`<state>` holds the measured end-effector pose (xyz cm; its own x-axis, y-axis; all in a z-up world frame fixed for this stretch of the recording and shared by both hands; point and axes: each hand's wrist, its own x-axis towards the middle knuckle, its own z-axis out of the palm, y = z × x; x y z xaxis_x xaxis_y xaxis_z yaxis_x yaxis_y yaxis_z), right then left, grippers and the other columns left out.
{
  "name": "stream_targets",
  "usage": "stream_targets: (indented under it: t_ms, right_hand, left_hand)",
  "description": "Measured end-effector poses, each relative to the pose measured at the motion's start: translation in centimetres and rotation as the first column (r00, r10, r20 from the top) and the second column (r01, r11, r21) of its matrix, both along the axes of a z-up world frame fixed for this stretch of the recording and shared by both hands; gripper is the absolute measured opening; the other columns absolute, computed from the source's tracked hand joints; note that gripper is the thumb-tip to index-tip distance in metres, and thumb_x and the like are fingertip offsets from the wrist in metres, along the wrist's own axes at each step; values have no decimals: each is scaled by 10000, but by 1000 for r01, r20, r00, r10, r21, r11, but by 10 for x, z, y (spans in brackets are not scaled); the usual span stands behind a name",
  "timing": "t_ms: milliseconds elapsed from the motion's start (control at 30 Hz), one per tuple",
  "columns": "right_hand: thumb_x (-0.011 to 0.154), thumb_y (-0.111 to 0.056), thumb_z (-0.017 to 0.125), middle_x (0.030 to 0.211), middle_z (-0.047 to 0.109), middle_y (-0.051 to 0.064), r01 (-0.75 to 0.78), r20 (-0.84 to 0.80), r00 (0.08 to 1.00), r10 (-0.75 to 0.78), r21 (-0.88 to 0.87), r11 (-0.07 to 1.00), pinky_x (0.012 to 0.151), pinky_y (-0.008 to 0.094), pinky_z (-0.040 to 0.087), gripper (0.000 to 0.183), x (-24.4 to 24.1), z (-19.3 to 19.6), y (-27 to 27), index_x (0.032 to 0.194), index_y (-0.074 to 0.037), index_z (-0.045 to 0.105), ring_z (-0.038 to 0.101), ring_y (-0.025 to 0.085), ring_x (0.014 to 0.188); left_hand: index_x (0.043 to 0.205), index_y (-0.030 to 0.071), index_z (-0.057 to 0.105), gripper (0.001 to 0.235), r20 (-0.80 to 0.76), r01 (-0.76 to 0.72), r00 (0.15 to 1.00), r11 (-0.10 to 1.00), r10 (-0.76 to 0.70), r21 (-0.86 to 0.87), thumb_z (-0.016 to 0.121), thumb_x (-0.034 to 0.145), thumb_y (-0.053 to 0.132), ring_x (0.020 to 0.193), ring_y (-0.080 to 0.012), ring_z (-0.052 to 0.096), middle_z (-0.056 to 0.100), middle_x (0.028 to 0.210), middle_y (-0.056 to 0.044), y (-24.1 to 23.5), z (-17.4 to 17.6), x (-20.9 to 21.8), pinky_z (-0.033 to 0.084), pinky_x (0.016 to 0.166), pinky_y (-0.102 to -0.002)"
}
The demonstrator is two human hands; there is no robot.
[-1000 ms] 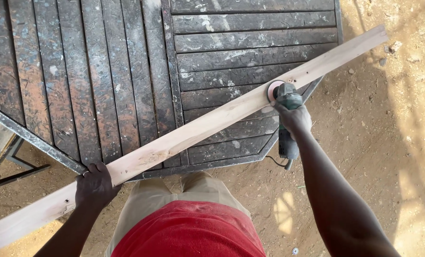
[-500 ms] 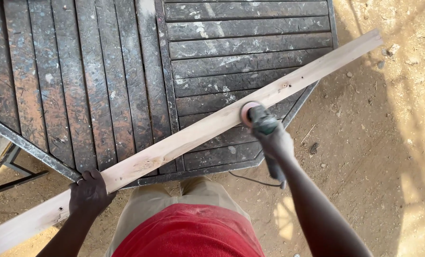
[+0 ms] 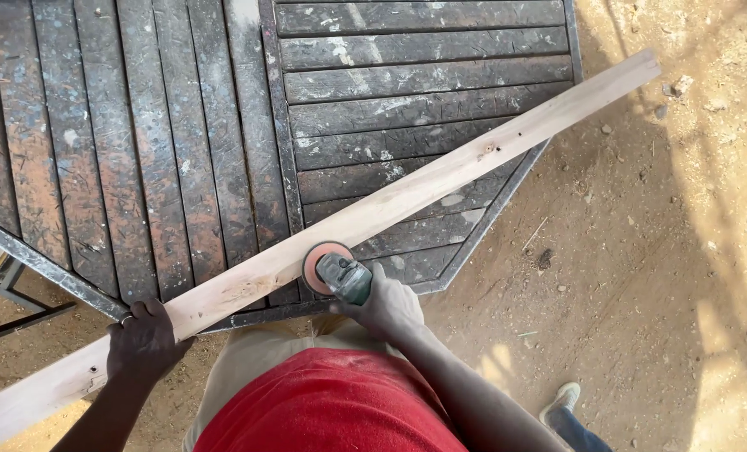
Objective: Sanding a long wooden plank using a handheld angle grinder with a sanding attachment on a metal work table.
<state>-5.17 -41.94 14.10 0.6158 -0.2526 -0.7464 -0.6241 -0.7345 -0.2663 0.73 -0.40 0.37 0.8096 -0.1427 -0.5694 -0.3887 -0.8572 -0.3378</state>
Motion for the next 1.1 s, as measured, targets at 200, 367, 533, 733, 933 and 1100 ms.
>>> stream_targets:
  t_ms: [200,367,533,733,933,1100]
  right_hand:
    - [636,-794,733,1195,721,166,360,97,933,-347,-222,906,898,488,549,935,17,-11,-130,1321,-182,561,702,380,1072]
    - [754,-768,722,1144,735,117,508,147,861,-487,-291,811,830,427,582,789,50,-23,-221,1234,-142,680,720,282,983]
    - [756,-725,744,1138,731,123,389,108,921,-374,-227,893,799,392,624,933,43,3,-132,1354,-46,521,741,253,918]
    - [697,-729,795,1159,725,156,8,-30,999,-9,-19,1000,843,505,534,832,39,19,-59,1223,-139,538,695,387,1027]
    - [720,-771,735,1189,724,167,272,81,962,-260,-262,926,891,473,611,938,64,-18,-197,1306,-59,560,738,340,1022]
    - [704,-766,780,1204,725,105,603,169,797,-580,-287,744,953,432,541,831,84,-13,-235,1262,-158,684,696,289,1063]
  left_hand:
    - [1423,-70,402,1227,84,53,995,999,-52,-12,626,668,871,1024,-330,717,625,1241,-183,6,-17,-7,572,882,-516]
    - [1377,-27,431,1119,9,2,1000,1000,-2,-24,632,707,846,1054,-330,705,636,1210,-165,0,0,-7,565,913,-506]
    - [1349,-18,456,1128,74,14,997,1000,-13,-20,642,668,860,1025,-318,714,642,1181,-146,8,-18,-6,559,898,-500]
    - [1477,-61,335,1262,-15,-31,999,999,31,15,643,686,873,1185,-351,666,577,1373,-220,1,-12,-3,526,1016,-551]
    - [1455,-62,373,1305,53,-1,999,1000,0,31,650,632,912,1114,-353,700,609,1324,-219,2,-15,-7,515,990,-583]
    - [1471,-75,349,1273,-2,-19,1000,1000,19,24,654,675,872,1165,-374,663,584,1353,-240,0,-11,-4,527,986,-581]
